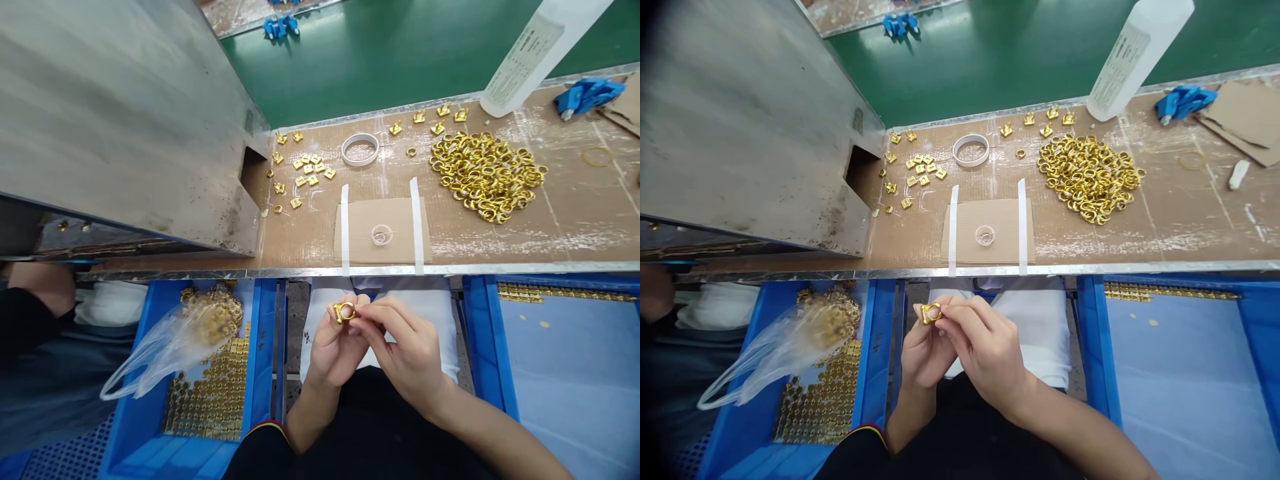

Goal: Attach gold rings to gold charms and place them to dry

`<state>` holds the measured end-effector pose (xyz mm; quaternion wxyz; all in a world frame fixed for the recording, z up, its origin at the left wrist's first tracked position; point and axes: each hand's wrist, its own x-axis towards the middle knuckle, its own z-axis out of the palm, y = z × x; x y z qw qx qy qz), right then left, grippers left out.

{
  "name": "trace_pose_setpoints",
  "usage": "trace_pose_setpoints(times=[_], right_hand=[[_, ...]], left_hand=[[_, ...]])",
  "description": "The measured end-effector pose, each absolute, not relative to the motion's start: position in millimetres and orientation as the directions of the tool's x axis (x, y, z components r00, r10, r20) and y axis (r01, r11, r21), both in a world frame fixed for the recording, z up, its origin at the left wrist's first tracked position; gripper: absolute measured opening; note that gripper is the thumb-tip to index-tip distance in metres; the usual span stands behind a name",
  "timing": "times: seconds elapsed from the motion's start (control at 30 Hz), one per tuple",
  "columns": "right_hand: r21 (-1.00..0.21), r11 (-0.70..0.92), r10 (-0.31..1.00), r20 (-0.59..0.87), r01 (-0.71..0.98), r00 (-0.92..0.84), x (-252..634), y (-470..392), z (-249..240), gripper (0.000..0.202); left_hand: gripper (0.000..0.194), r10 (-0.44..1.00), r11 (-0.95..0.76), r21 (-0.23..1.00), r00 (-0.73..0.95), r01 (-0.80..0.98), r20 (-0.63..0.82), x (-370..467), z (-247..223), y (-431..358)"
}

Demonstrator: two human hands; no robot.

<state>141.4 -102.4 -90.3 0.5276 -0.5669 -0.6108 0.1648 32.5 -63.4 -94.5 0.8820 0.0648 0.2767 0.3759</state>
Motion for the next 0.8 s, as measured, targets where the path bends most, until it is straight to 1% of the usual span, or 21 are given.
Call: trace_pose_setpoints(times=[0.27,0.4,0.5,0.67,0.8], right_hand=[[-0.827,0.300,0.867,0.444,0.476,0.226,140.9,-101.3,-93.9,0.015],[-0.845,0.311,0.868,0.439,0.435,0.233,141.9,-100.2,-97.2,0.019],[-0.882,0.308,0.878,0.408,0.357,0.250,143.1,-100.6,-98.3,0.020],[-0.919,0.295,0.909,0.354,0.260,0.219,146.2,-103.3,-93.2,0.023],[-0.943,0.267,0.935,0.303,0.198,0.183,151.8,-100.1,-87.0,0.017]], left_hand=[[0.047,0.698,0.709,0.360,0.528,-0.607,-0.484,33.4,-97.6,-61.5],[0.046,0.701,0.708,0.407,0.504,-0.577,-0.505,32.0,-102.2,-61.9],[0.051,0.723,0.689,0.441,0.507,-0.575,-0.469,30.7,-105.2,-63.2],[0.056,0.729,0.685,0.442,0.537,-0.580,-0.424,27.4,-107.2,-65.2],[0.058,0.738,0.674,0.444,0.557,-0.590,-0.381,25.7,-107.6,-66.1]])
